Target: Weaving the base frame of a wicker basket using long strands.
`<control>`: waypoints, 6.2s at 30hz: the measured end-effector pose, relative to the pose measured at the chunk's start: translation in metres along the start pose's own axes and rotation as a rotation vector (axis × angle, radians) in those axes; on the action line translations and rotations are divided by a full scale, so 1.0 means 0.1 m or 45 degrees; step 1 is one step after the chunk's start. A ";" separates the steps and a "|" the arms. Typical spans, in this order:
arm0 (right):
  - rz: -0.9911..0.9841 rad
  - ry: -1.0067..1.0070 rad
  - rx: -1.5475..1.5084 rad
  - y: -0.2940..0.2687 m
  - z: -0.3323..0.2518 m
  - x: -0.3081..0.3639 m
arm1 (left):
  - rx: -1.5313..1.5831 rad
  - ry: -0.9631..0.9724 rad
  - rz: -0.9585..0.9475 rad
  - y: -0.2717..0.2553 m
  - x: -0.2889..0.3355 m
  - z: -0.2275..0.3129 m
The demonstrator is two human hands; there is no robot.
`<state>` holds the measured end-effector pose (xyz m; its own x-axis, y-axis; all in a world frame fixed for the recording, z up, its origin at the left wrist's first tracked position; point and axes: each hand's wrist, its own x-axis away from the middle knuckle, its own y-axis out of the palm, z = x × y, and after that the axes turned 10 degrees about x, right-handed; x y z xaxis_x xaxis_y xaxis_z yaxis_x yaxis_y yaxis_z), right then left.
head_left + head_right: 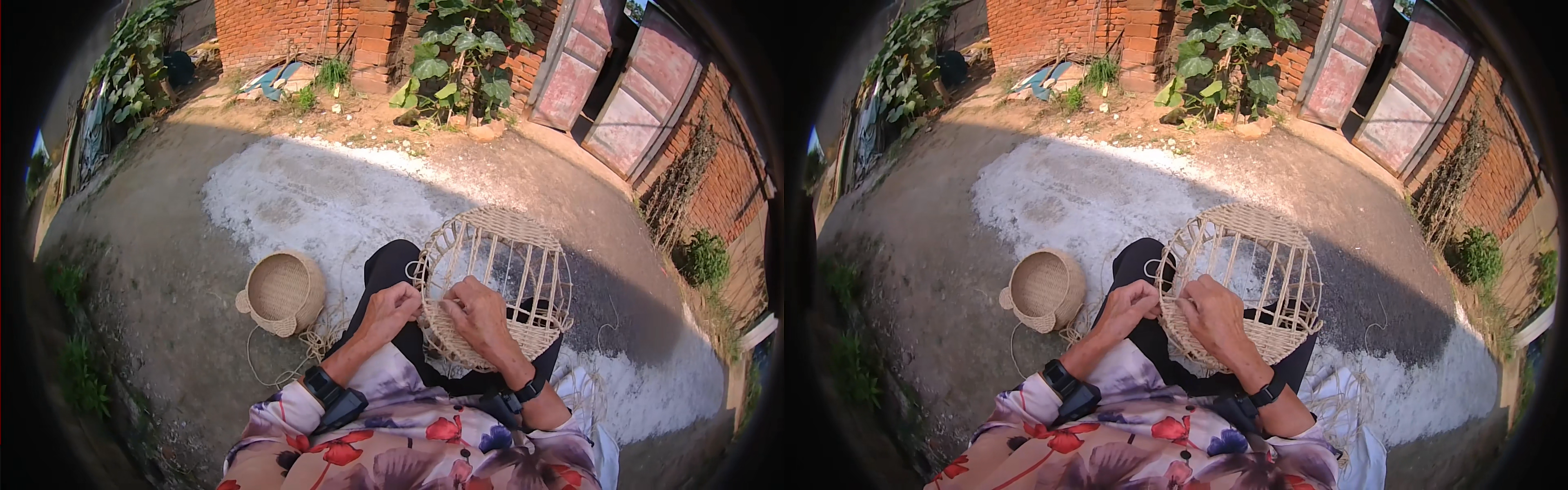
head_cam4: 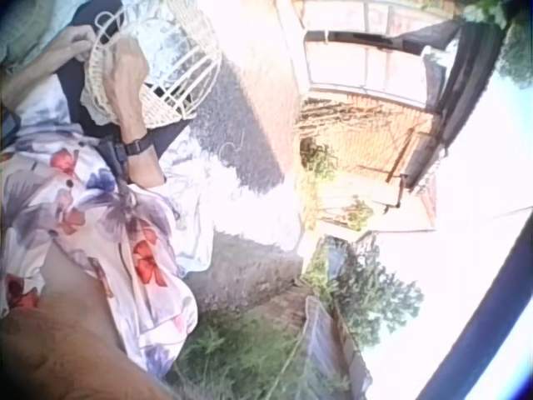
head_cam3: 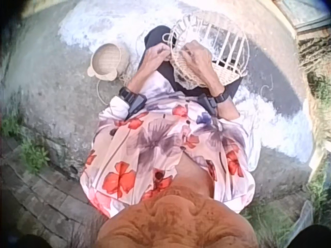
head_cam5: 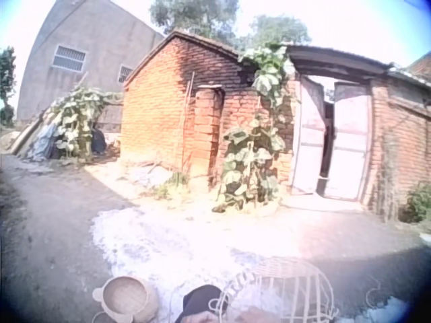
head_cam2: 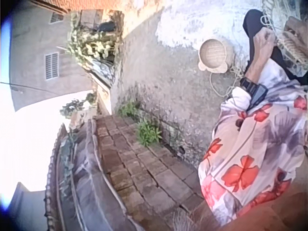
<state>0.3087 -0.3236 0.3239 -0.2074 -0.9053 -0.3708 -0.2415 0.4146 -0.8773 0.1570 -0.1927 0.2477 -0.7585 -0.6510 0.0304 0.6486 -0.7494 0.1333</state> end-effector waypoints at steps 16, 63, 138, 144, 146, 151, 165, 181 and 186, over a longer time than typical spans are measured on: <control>-0.007 0.339 -0.362 -0.33 0.25 0.13 | -0.414 0.069 0.055 0.04 -0.06 -0.05; 0.239 0.374 -0.420 -0.42 0.48 0.64 | -1.034 0.814 -0.313 0.71 -0.07 0.40; 0.819 0.936 -0.846 -0.57 1.28 1.48 | -0.808 0.858 -0.435 1.80 -0.40 0.37; 0.630 1.107 -1.081 -0.45 1.17 1.41 | -0.787 0.745 -0.427 1.83 -0.33 0.43; 0.778 1.169 -1.038 -0.39 1.16 1.42 | -0.803 0.759 -0.428 1.83 -0.32 0.42; 0.778 1.125 -0.991 -0.16 1.16 1.50 | -0.801 0.786 -0.451 1.86 -0.31 0.41; 0.722 1.298 -1.672 -0.31 1.05 1.21 | -0.913 0.924 -0.472 1.87 -0.35 0.36; 0.943 1.200 -1.542 -0.38 1.33 1.42 | -0.856 0.947 -0.545 1.83 -0.32 0.37; 0.936 1.178 -1.573 -0.47 1.28 1.40 | -0.952 0.941 -0.526 1.93 -0.36 0.44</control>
<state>0.4124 -0.4817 0.2748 -0.9334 -0.3386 0.1192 -0.2936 0.9111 0.2892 0.3069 -0.3082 0.3162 -0.8607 -0.0620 -0.5053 0.4204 -0.6465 -0.6367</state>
